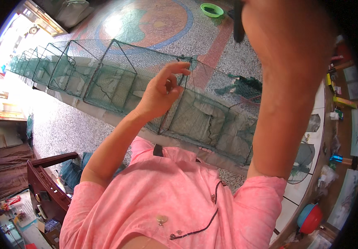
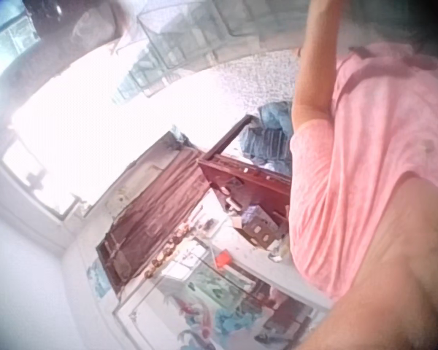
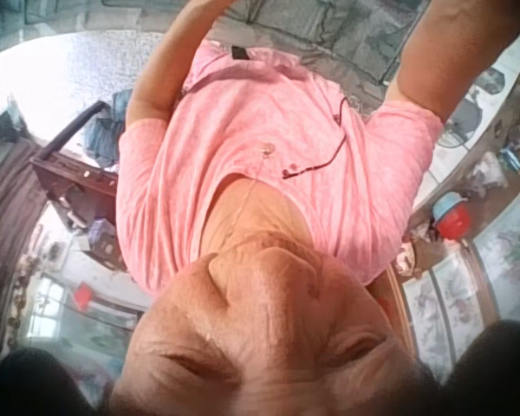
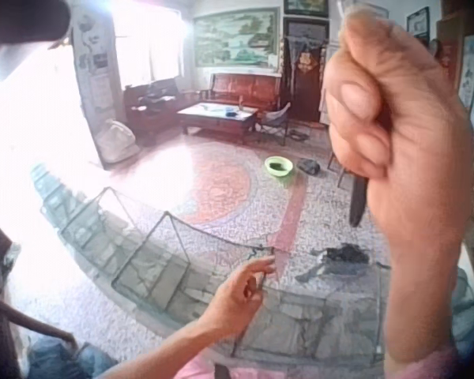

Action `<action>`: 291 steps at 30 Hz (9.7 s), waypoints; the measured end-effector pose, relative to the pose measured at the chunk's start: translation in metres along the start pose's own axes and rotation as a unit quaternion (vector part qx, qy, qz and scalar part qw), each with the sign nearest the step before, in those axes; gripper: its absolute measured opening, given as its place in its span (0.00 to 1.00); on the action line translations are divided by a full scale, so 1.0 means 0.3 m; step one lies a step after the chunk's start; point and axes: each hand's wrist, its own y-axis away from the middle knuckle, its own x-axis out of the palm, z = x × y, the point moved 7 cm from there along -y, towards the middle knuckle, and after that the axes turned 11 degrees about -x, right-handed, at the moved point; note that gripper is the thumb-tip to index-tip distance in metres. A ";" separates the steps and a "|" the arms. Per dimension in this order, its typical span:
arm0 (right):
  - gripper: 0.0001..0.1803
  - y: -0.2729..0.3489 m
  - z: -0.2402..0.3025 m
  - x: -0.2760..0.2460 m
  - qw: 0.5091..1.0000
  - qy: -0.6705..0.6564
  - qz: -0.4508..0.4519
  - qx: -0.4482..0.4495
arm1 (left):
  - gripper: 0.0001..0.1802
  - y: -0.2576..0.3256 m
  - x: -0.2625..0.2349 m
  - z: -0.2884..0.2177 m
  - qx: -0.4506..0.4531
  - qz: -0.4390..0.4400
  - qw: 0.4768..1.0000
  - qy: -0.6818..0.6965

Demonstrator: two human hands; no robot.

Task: The person repairs a large green mesh fishing net by tying together sections of the netting with a dark tool or piece of cord.

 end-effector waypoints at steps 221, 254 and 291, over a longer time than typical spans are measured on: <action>0.17 0.757 -0.193 -0.020 0.847 0.201 0.211 0.445 | 0.12 0.180 -0.092 0.028 -0.099 0.097 0.974 -0.177; 0.17 0.712 -0.258 -0.124 0.835 0.095 0.153 0.520 | 0.09 0.193 -0.063 -0.040 -0.042 0.001 0.991 -0.125; 0.10 0.697 -0.247 -0.055 0.895 0.252 0.269 0.251 | 0.36 0.153 -0.054 0.132 -0.326 0.097 0.922 0.183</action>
